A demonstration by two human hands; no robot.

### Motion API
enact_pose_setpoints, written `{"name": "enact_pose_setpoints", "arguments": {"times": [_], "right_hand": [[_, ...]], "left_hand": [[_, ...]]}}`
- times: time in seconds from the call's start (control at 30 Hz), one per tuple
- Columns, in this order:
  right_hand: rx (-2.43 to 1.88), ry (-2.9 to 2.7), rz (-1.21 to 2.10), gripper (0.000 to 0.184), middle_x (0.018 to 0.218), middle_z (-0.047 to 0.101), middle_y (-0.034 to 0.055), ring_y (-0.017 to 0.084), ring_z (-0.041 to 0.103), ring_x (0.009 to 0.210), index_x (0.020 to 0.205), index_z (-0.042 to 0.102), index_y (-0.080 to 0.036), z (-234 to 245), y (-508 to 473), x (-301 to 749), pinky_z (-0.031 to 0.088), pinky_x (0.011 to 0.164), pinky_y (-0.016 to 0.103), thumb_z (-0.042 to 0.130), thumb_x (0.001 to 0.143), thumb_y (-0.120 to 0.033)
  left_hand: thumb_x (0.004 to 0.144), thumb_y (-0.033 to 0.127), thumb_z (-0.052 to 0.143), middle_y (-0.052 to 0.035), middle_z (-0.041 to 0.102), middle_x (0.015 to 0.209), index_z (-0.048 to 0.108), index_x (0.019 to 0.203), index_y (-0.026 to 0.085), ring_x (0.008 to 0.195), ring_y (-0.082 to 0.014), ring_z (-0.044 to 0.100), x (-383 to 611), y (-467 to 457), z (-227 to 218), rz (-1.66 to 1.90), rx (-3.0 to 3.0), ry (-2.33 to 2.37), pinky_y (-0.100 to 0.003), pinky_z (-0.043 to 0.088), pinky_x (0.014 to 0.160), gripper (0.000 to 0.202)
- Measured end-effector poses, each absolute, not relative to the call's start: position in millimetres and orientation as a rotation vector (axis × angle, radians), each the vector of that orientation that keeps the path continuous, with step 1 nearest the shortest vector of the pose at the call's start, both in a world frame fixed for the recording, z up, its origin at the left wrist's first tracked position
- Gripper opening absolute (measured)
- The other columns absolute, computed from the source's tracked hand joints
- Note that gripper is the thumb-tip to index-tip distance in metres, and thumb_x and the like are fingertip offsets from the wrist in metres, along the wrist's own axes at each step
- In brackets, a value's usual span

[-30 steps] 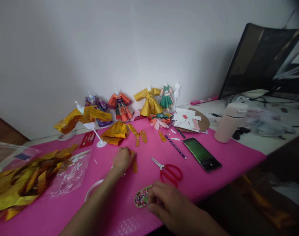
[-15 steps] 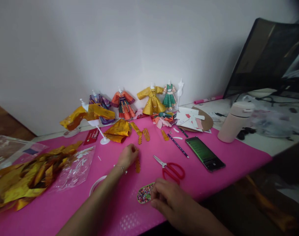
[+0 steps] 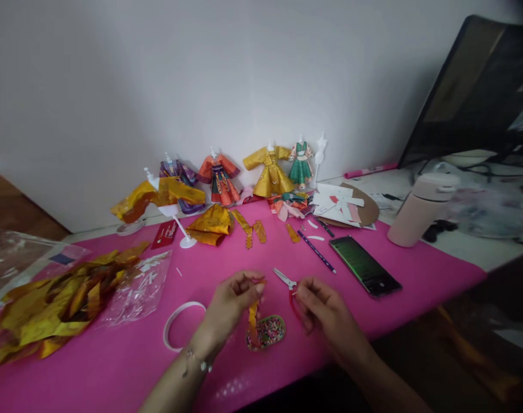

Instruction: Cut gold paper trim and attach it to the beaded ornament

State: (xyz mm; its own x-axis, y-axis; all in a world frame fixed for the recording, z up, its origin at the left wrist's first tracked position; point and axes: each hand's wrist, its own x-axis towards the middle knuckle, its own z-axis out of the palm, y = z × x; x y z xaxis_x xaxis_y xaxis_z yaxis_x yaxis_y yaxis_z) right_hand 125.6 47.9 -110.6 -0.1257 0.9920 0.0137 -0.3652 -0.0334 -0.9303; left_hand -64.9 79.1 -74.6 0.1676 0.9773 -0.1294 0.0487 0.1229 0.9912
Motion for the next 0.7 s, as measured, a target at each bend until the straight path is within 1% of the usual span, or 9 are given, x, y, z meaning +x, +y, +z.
{"name": "enact_pose_setpoints", "arguments": {"times": [0.1,0.17,0.27,0.33,0.4,0.5,0.6,0.67,0.7], "right_hand": [[-0.855,-0.902,1.479,0.041,0.057,0.048,-0.0084,0.006,0.041,0.044,0.074,0.050,-0.021,-109.3,48.6,123.6,0.035,0.045,0.020,0.073,0.080,-0.054],[-0.854,-0.855,1.492,0.039,0.059,0.052,-0.0068,0.007,0.047,0.049,0.074,0.054,-0.020,-108.0,48.1,122.9,0.040,0.049,0.020,0.075,0.079,-0.053],[-0.858,-0.814,1.507,0.035,0.070,0.062,-0.0019,0.011,0.058,0.062,0.078,0.062,-0.019,-106.9,47.0,123.2,0.049,0.062,0.024,0.079,0.076,-0.050],[-0.855,-0.809,1.509,0.033,0.080,0.067,0.0007,0.014,0.063,0.072,0.082,0.067,-0.020,-106.8,45.9,123.3,0.052,0.072,0.029,0.081,0.074,-0.049],[-0.846,-0.818,1.513,0.031,0.088,0.069,0.0016,0.016,0.066,0.081,0.086,0.070,-0.022,-106.9,44.0,122.8,0.052,0.081,0.032,0.081,0.075,-0.048],[-0.832,-0.868,1.514,0.025,0.097,0.070,0.0022,0.018,0.067,0.091,0.090,0.072,-0.024,-107.1,40.0,121.2,0.051,0.089,0.034,0.078,0.079,-0.045],[-0.836,-0.934,1.477,0.024,0.107,0.068,0.0031,0.019,0.068,0.096,0.095,0.071,-0.025,-107.8,36.7,119.7,0.051,0.089,0.036,0.077,0.081,-0.042],[-0.842,-0.971,1.462,0.028,0.109,0.068,0.0040,0.020,0.068,0.095,0.099,0.068,-0.025,-109.0,35.1,118.9,0.053,0.085,0.035,0.080,0.078,-0.040],[-0.840,-0.989,1.475,0.032,0.107,0.068,0.0043,0.019,0.069,0.091,0.102,0.066,-0.025,-109.8,34.4,118.5,0.053,0.081,0.034,0.081,0.077,-0.039]], "left_hand": [[0.067,0.048,0.083,0.0060,0.060,0.058,0.064,0.098,0.015,0.045,-0.0096,0.051,-56.0,51.6,-72.3,0.972,1.167,1.145,-0.022,0.042,0.044,0.049],[0.067,0.046,0.084,0.0047,0.062,0.062,0.064,0.101,0.016,0.052,-0.0104,0.055,-49.9,36.7,-71.1,1.005,1.122,1.114,-0.020,0.042,0.047,0.049],[0.072,0.046,0.082,0.0008,0.066,0.071,0.065,0.108,0.018,0.067,-0.0140,0.062,-41.7,20.0,-70.4,1.080,1.068,1.094,-0.020,0.046,0.055,0.049],[0.077,0.049,0.078,-0.0006,0.066,0.073,0.064,0.117,0.018,0.065,-0.0135,0.060,-37.7,12.1,-71.6,1.100,1.065,1.113,-0.020,0.045,0.052,0.053],[0.080,0.054,0.073,-0.0013,0.066,0.075,0.056,0.134,0.018,0.052,-0.0106,0.053,-35.1,5.9,-75.0,1.078,1.057,1.121,-0.019,0.040,0.044,0.068],[0.083,0.055,0.068,-0.0017,0.066,0.079,0.029,0.154,0.021,0.046,-0.0087,0.046,-32.2,-0.9,-83.8,1.073,1.041,1.112,-0.020,0.038,0.040,0.088],[0.090,0.047,0.064,-0.0020,0.066,0.080,0.008,0.159,0.027,0.058,-0.0122,0.053,-29.8,-5.4,-92.8,1.131,1.058,1.062,-0.019,0.041,0.047,0.091],[0.093,0.044,0.062,-0.0022,0.066,0.081,0.002,0.159,0.030,0.066,-0.0147,0.057,-28.7,-7.3,-96.6,1.164,1.060,1.021,-0.020,0.043,0.051,0.091],[0.093,0.043,0.062,-0.0021,0.066,0.081,0.001,0.159,0.031,0.069,-0.0156,0.058,-28.4,-8.1,-97.5,1.172,1.054,1.014,-0.020,0.044,0.052,0.091]]}}
